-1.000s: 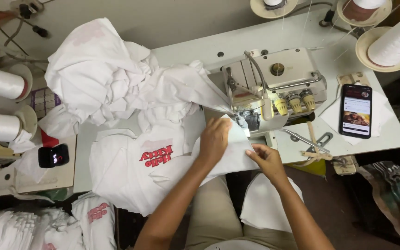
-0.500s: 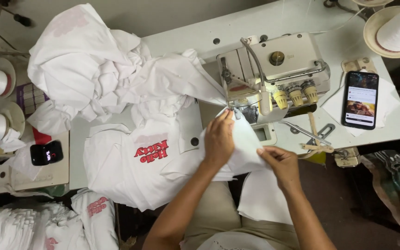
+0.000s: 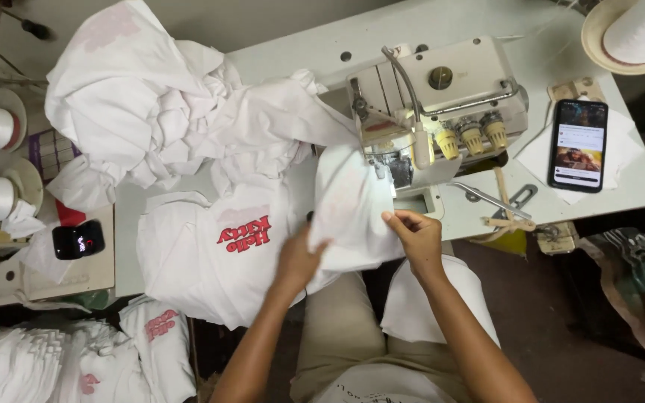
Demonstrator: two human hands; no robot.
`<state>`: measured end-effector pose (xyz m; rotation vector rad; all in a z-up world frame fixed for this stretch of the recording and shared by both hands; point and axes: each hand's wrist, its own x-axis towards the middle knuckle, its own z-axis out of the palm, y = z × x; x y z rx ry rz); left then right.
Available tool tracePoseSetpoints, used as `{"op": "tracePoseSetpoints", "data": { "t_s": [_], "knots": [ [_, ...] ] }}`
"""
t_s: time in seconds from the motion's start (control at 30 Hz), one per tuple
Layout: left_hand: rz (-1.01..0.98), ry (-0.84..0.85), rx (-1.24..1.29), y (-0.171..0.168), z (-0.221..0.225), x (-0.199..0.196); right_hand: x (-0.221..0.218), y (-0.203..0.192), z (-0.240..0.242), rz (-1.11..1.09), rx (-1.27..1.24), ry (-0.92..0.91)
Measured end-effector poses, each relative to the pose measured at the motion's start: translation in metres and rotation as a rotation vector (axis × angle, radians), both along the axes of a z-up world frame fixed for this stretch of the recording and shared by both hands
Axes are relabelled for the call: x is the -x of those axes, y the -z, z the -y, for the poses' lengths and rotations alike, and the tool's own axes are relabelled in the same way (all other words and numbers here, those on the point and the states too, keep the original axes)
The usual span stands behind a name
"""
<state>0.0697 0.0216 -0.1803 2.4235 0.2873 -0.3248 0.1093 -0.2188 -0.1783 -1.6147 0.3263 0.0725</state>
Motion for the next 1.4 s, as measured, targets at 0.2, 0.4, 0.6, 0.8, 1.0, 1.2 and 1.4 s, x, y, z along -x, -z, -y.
{"op": "tracePoseSetpoints", "data": {
  "t_s": [0.2, 0.4, 0.6, 0.8, 1.0, 1.2, 1.4],
  "knots": [
    [0.868, 0.006, -0.252, -0.105, 0.031, -0.016, 0.039, 0.021, 0.010, -0.145, -0.031, 0.008],
    [0.674, 0.173, -0.167, -0.049, 0.101, -0.062, 0.052, -0.019, 0.005, -0.188, -0.002, 0.028],
    [0.634, 0.165, -0.231, -0.030, 0.082, -0.121, 0.012, -0.019, 0.000, 0.003, -0.066, 0.030],
    [0.610, 0.125, -0.265, -0.027, 0.061, -0.172, -0.031, -0.009, -0.010, 0.077, -0.081, 0.023],
    [0.499, -0.007, -0.247, -0.041, 0.037, -0.189, -0.034, -0.017, -0.011, 0.050, -0.065, 0.058],
    [0.617, -0.098, -0.284, -0.031, 0.001, -0.157, -0.009, -0.027, 0.014, 0.039, 0.047, 0.065],
    [-0.643, -0.269, 1.097, -0.034, 0.015, -0.004, 0.041, -0.026, 0.065, -0.183, 0.038, 0.115]
  ]
}}
